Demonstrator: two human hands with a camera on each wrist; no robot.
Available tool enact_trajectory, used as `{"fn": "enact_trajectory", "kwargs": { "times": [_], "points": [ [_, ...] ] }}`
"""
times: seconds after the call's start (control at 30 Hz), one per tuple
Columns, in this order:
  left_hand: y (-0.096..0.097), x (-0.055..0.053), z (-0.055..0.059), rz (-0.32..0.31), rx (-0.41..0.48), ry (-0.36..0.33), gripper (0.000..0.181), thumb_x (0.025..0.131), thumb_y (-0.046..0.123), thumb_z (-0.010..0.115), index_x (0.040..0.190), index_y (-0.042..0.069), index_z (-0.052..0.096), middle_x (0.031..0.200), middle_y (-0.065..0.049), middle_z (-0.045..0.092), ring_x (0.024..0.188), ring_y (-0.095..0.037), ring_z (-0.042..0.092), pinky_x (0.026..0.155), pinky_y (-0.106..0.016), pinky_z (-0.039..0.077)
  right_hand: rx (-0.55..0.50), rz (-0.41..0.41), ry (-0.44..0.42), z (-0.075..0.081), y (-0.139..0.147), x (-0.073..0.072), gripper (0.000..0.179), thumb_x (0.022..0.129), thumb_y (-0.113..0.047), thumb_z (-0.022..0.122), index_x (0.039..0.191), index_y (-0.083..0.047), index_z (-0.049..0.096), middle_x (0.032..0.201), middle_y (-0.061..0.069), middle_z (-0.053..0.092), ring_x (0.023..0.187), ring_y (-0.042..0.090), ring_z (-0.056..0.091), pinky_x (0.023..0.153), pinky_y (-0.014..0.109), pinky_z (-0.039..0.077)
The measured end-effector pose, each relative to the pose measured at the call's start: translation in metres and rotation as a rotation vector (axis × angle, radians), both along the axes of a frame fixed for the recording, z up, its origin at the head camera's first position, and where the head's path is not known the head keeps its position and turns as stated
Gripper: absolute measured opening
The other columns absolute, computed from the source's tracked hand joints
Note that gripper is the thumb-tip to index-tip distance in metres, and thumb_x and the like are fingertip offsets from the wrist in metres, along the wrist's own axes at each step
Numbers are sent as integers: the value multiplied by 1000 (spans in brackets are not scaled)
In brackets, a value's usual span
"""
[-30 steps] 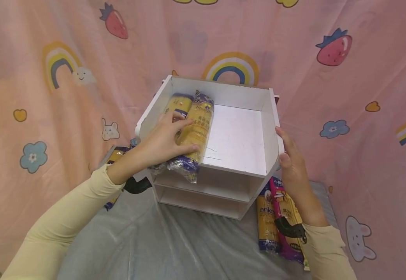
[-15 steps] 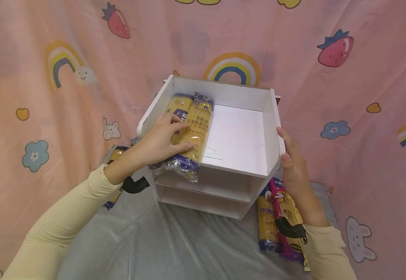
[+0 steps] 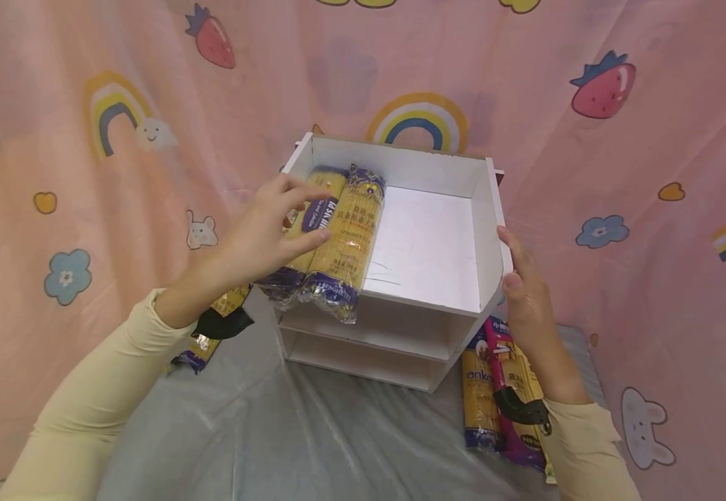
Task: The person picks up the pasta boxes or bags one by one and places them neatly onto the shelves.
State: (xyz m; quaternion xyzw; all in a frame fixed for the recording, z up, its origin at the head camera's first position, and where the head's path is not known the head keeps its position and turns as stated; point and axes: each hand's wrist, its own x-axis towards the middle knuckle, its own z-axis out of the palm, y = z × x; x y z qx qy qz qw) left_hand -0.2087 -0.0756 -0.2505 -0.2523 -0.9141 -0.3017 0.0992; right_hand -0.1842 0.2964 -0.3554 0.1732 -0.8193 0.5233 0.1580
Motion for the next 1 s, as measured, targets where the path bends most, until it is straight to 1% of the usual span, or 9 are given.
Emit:
{"fn": "enact_trajectory", "kwargs": {
  "times": [0.1, 0.2, 0.3, 0.43, 0.57, 0.7, 0.8, 0.9, 1.0],
  "points": [
    [-5, 2, 4, -3, 38, 4, 53, 90, 32, 73, 138, 15, 58, 130, -10, 53, 112, -25, 51, 88, -38, 50, 2, -1, -11, 0, 1, 0, 62, 100, -57, 41, 156, -34, 27, 164, -6, 21, 150, 35, 21, 110, 81, 9],
    [-10, 4, 5, -14, 88, 2, 52, 91, 30, 73, 137, 14, 58, 129, -10, 53, 112, -26, 54, 87, -38, 53, 4, -5, -15, -1, 1, 0, 62, 100, -57, 41, 156, -35, 26, 164, -6, 20, 151, 36, 20, 110, 81, 9],
    [-17, 7, 6, -27, 147, 30, 49, 91, 26, 73, 136, 14, 59, 127, -9, 54, 109, -22, 56, 84, -35, 54, 7, -4, 4, -2, 1, -1, 61, 101, -54, 40, 156, -33, 27, 164, -5, 20, 151, 37, 20, 109, 82, 9],
    [-27, 13, 9, -38, 252, 109, 46, 90, 20, 73, 134, 12, 61, 122, -9, 57, 104, -20, 55, 80, -31, 51, 5, -1, 29, -4, 2, -3, 61, 101, -52, 40, 157, -30, 28, 164, -3, 21, 152, 37, 20, 109, 81, 9],
    [-40, 19, 10, -34, 355, 206, 43, 89, 13, 73, 131, 8, 63, 119, -11, 60, 102, -19, 56, 79, -26, 49, 7, -10, 23, -3, 1, -2, 62, 100, -54, 41, 156, -31, 28, 163, -5, 22, 151, 35, 22, 109, 81, 11],
    [-56, 24, 8, -3, 420, 301, 41, 89, 10, 72, 130, 9, 63, 114, -10, 62, 99, -12, 58, 79, -18, 49, 12, -24, 14, -3, 0, -1, 62, 100, -55, 42, 156, -32, 28, 163, -5, 22, 150, 39, 22, 108, 82, 12],
    [-67, 25, 5, 10, 482, 346, 40, 89, 8, 71, 129, 7, 63, 112, -10, 63, 96, -13, 60, 77, -16, 50, 11, -29, 11, -3, 0, -1, 62, 100, -55, 42, 156, -32, 28, 164, -4, 22, 150, 42, 20, 107, 83, 12],
    [-78, 25, 0, 14, 553, 362, 38, 91, 6, 68, 128, 5, 64, 107, -1, 65, 93, -13, 61, 75, -16, 50, 5, -26, 11, -4, 0, -2, 63, 100, -55, 41, 156, -32, 27, 164, -5, 21, 151, 41, 19, 107, 83, 11],
    [-87, 24, -6, 24, 616, 367, 35, 91, 4, 65, 126, 2, 64, 101, 12, 64, 90, -10, 62, 74, -16, 51, -15, -18, 10, -6, -1, -3, 63, 99, -57, 42, 156, -32, 28, 164, -5, 21, 151, 38, 19, 108, 82, 10]
  ]
}}
